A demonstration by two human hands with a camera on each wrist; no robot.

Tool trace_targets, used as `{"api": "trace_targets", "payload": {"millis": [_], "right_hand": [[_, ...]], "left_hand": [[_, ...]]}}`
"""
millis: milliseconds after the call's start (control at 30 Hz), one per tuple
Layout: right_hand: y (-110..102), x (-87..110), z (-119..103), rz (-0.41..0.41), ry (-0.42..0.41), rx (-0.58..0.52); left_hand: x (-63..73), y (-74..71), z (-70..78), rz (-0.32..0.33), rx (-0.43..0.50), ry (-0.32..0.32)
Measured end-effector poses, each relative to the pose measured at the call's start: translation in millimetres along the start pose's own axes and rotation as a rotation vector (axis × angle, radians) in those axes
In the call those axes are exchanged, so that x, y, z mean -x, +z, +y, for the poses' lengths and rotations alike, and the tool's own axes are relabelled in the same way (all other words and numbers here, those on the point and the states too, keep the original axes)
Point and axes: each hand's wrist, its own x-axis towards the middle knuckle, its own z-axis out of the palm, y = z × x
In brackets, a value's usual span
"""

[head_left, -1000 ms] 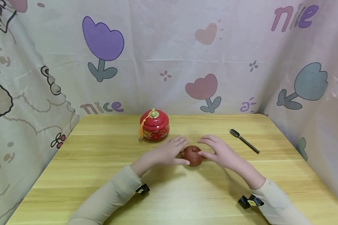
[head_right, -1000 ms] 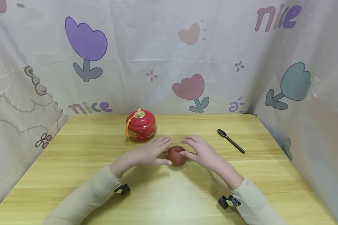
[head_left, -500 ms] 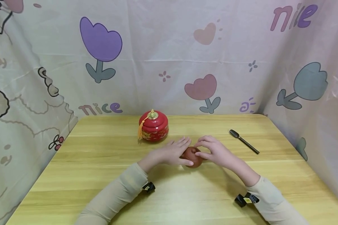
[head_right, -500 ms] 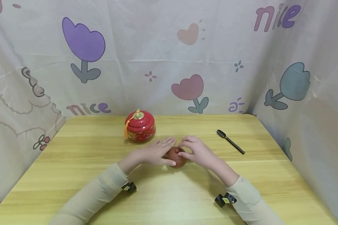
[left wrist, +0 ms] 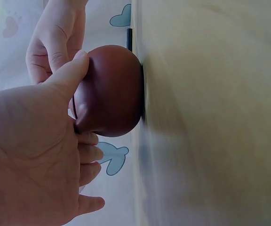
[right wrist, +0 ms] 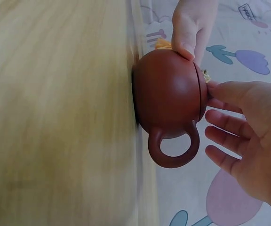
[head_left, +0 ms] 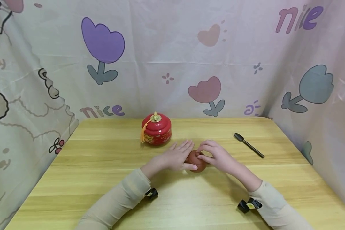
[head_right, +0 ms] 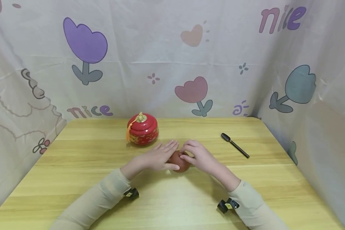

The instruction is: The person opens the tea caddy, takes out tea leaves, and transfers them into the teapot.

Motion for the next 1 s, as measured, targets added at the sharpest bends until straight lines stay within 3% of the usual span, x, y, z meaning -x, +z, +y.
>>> {"api": "trace_targets", "payload": {"millis": [367, 633, 1000], "right_hand": [[-9.6, 2.2, 1.7, 0.034, 0.022, -0.023], [-27.7, -0.1, 11.4, 0.118, 0.004, -0.013], [-47.9, 6.6, 19.6, 0.120, 0.065, 0.040]], "left_hand": [[-0.3, 2.0, -0.1, -0.003, 0.005, -0.006], [-2.3, 0.0, -2.1, 0.014, -0.009, -0.004], [-1.0, 0.6, -1.3, 0.007, 0.003, 0.008]]}}
